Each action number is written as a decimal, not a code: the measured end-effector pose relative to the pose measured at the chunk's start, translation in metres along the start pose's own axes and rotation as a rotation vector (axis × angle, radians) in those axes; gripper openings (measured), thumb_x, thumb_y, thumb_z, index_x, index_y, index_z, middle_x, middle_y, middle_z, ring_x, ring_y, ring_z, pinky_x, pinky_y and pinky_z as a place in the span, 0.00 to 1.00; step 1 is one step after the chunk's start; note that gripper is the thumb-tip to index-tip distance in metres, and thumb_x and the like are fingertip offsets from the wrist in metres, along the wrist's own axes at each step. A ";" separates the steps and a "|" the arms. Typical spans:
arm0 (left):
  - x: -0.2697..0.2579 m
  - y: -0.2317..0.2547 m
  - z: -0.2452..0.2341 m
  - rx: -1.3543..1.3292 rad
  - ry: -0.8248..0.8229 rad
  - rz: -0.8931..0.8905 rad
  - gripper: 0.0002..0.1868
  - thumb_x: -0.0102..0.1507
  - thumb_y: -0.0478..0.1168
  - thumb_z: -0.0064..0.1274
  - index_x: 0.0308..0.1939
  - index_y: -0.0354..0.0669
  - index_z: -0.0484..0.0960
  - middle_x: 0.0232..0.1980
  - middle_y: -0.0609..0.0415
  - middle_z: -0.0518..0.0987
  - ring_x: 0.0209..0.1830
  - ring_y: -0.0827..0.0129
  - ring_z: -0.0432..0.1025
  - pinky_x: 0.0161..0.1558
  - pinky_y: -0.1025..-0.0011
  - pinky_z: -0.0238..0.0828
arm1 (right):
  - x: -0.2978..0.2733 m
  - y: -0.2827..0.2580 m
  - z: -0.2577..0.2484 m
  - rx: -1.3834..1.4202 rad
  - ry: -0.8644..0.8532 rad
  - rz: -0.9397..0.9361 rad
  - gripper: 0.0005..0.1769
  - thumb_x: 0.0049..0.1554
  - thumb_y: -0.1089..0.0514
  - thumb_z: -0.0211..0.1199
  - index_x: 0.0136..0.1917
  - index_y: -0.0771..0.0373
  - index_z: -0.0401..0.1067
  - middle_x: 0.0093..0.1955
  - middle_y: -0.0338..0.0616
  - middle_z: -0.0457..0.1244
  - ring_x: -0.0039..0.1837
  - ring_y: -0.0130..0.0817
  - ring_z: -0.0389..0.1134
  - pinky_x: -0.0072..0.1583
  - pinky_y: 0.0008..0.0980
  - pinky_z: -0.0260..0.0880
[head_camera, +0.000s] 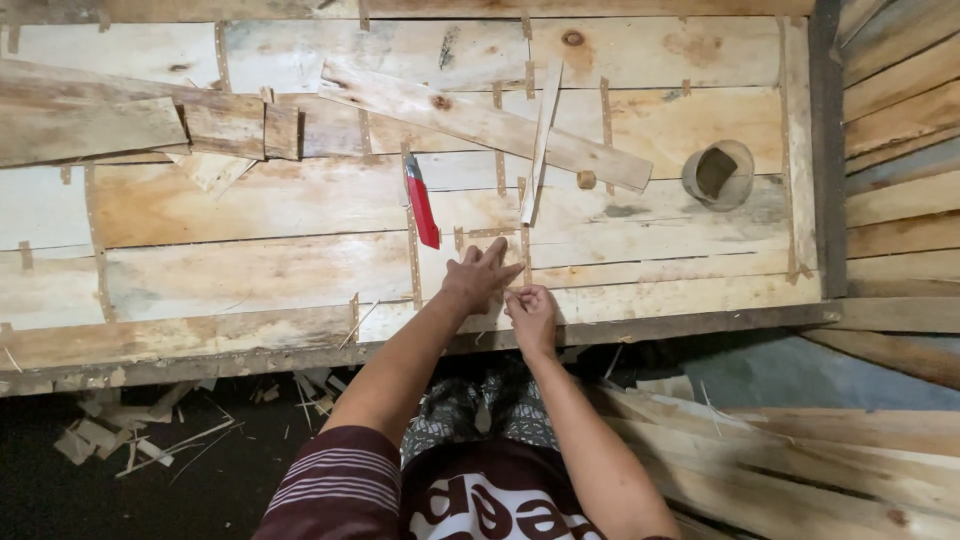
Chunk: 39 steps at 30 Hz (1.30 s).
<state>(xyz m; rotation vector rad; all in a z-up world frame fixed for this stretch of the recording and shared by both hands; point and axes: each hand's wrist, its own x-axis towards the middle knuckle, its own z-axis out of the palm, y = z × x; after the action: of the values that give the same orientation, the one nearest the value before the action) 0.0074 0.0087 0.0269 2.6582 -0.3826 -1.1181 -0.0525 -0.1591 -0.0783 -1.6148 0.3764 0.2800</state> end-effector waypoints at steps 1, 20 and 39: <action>0.002 0.000 0.001 0.003 -0.002 0.002 0.54 0.59 0.40 0.63 0.79 0.87 0.47 0.87 0.64 0.31 0.79 0.49 0.51 0.61 0.44 0.70 | 0.001 0.005 0.000 0.002 0.003 0.001 0.13 0.58 0.63 0.68 0.49 0.63 0.63 0.37 0.37 0.64 0.36 0.22 0.66 0.34 0.24 0.61; 0.008 -0.002 0.008 -0.019 0.043 0.001 0.53 0.59 0.45 0.66 0.79 0.85 0.48 0.86 0.63 0.32 0.79 0.46 0.49 0.61 0.40 0.68 | 0.008 0.030 0.004 0.051 -0.035 0.073 0.11 0.56 0.61 0.69 0.46 0.60 0.66 0.37 0.36 0.66 0.38 0.21 0.65 0.38 0.22 0.63; 0.005 -0.002 0.005 -0.032 0.019 -0.018 0.59 0.55 0.42 0.69 0.78 0.90 0.47 0.86 0.66 0.31 0.79 0.50 0.50 0.62 0.42 0.68 | 0.021 0.037 0.013 -0.156 0.198 0.032 0.16 0.50 0.63 0.73 0.46 0.68 0.68 0.33 0.48 0.68 0.32 0.31 0.67 0.34 0.32 0.66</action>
<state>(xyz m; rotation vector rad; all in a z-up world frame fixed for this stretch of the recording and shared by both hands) 0.0074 0.0081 0.0196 2.6480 -0.3359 -1.0934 -0.0479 -0.1494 -0.1214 -1.7977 0.5425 0.1772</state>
